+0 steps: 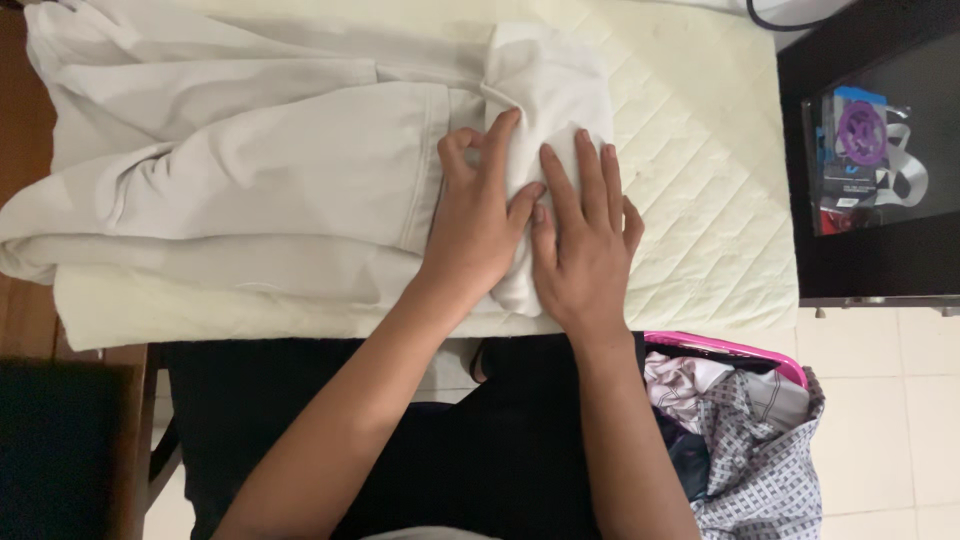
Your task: The person folds a white long-sleeved shirt, a pair of checkered shorts, and a dark patterned jersey on a padded surface. Each item is smoothed, folded into a compact rectangle, and placed on a nearby wooden bench.
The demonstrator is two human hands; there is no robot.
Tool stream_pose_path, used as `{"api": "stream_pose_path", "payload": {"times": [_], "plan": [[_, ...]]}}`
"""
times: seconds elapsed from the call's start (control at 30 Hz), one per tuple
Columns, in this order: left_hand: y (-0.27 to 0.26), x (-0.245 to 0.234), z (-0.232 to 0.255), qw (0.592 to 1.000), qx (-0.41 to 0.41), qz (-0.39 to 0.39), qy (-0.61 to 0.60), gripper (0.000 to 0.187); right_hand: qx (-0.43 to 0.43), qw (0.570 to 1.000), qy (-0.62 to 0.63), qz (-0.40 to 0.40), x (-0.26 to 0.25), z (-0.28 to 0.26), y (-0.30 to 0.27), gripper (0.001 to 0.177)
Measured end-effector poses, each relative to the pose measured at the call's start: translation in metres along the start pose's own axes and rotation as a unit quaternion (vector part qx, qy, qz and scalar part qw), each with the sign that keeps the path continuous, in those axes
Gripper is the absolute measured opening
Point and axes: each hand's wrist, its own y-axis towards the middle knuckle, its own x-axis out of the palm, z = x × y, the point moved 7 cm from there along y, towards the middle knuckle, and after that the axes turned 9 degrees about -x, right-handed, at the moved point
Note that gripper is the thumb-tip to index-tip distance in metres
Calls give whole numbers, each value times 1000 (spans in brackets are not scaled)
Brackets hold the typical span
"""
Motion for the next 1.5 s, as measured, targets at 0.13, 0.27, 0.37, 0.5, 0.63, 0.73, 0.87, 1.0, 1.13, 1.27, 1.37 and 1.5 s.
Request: {"api": "stream_pose_path", "payload": {"times": [0.13,0.27,0.37,0.5,0.63,0.73,0.87,1.0,1.13,1.27,1.37,1.5], "plan": [[-6,2,2,1000,2,-3,-15,65,8,1000,-19,-10,1,-1,-3,49],[-10,0,9,997,59,43,-3,58,7,1000,-24,-7,2,-1,-3,53],[-11,-1,11,989,74,67,105,50,28,999,-27,-31,11,4,-6,51],[-4,17,31,960,158,-6,229,46,0,999,-30,-23,15,8,-5,57],[5,54,36,929,186,-151,283,67,-3,999,-24,-25,17,8,-14,63],[40,60,14,934,107,-179,289,67,10,998,-54,-44,16,1,-21,55],[80,48,-28,945,18,-162,284,57,11,999,-25,-36,5,-17,-45,58],[78,30,-27,962,73,-79,252,54,18,997,64,-29,-9,-25,-79,52],[37,14,-2,965,145,-41,214,60,112,954,268,81,-32,17,-89,37],[-8,20,0,968,93,-69,223,64,236,890,372,119,-22,75,-72,40],[-17,20,-3,979,42,-77,183,64,298,858,416,37,2,90,-44,50],[-21,18,9,995,85,-39,26,59,311,781,542,29,16,80,-21,57]]}}
